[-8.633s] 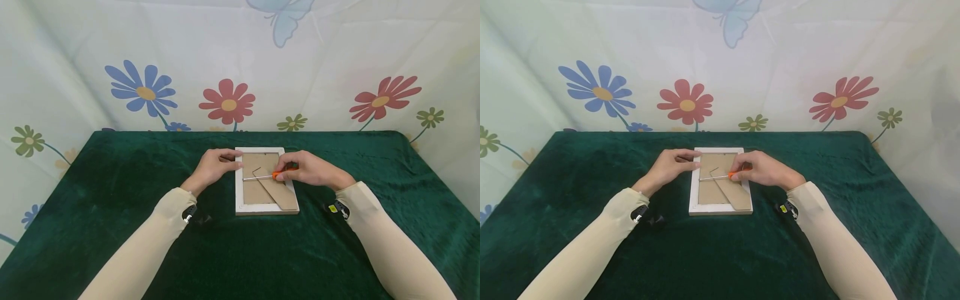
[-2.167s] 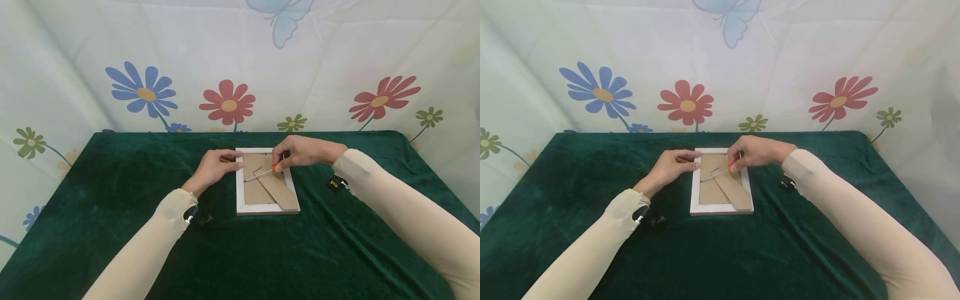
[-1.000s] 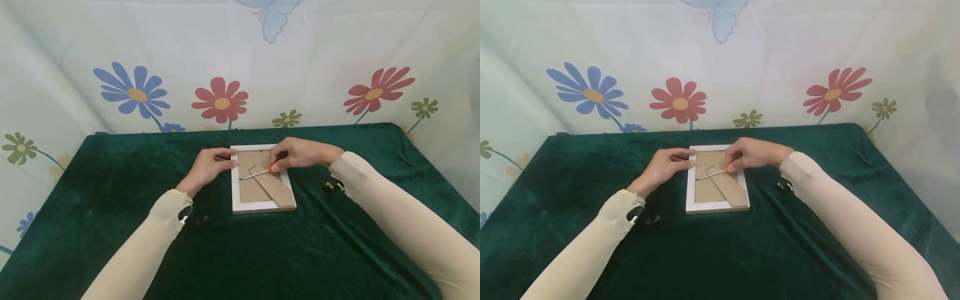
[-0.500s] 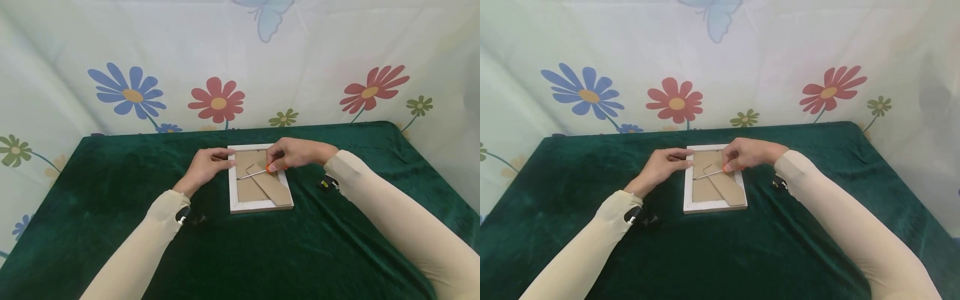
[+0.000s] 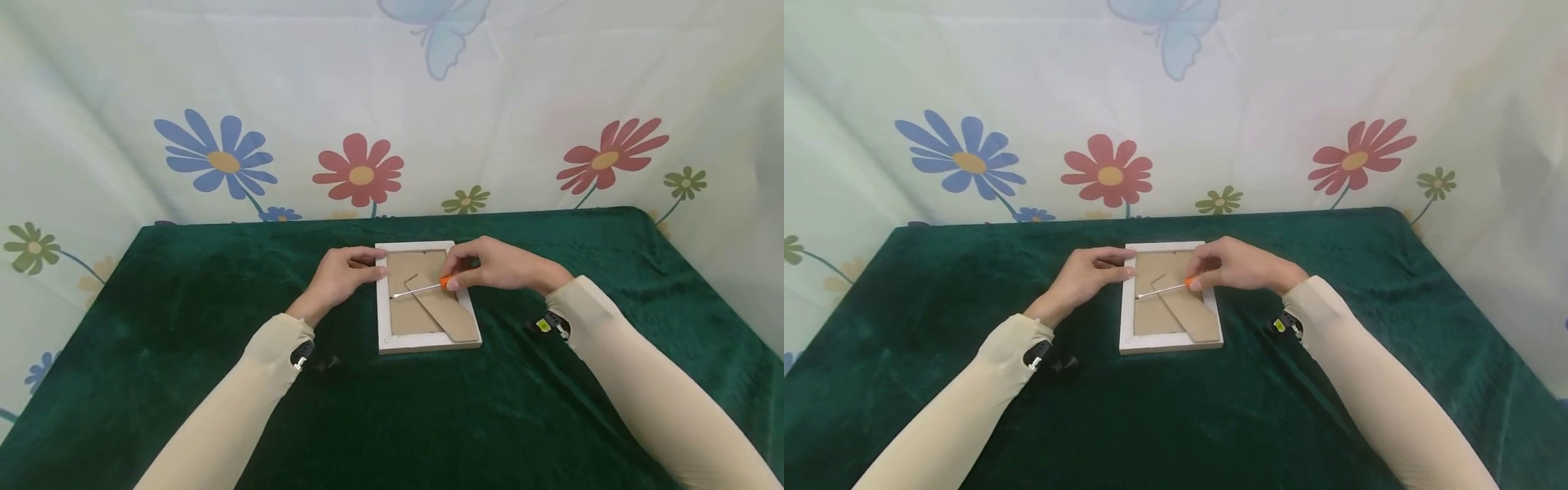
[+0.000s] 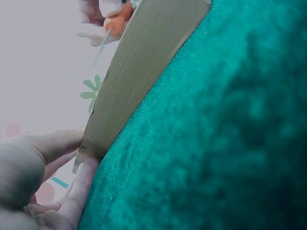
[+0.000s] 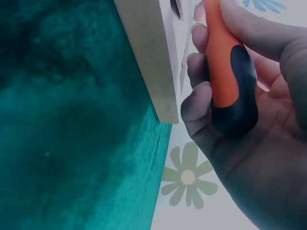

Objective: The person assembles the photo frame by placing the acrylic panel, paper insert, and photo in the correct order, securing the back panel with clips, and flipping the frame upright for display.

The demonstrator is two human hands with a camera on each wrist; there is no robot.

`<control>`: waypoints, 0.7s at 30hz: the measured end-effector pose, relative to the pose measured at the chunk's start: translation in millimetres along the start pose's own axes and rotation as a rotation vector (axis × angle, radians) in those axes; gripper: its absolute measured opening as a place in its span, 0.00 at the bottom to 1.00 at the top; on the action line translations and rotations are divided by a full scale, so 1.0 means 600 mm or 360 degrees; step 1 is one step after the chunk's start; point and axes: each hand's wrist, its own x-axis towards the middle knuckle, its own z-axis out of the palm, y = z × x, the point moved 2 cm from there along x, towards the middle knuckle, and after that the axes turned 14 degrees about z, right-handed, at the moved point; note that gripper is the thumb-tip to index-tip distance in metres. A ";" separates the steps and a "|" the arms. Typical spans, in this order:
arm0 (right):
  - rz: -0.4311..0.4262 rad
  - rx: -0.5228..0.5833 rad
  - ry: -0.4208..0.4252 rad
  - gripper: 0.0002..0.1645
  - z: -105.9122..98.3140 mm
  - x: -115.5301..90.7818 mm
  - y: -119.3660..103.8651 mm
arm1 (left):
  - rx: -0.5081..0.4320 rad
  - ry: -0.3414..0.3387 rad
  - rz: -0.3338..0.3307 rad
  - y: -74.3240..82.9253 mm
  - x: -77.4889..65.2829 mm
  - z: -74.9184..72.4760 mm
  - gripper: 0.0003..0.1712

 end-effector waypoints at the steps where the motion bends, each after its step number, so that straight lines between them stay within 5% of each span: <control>1: 0.0009 0.0011 0.0020 0.10 0.001 -0.005 0.003 | 0.0003 -0.0001 0.0002 -0.002 0.000 0.001 0.23; 21: 0.0053 0.0157 -0.0023 0.11 0.025 -0.065 0.036 | -0.0020 0.0006 0.0011 -0.005 -0.002 0.001 0.22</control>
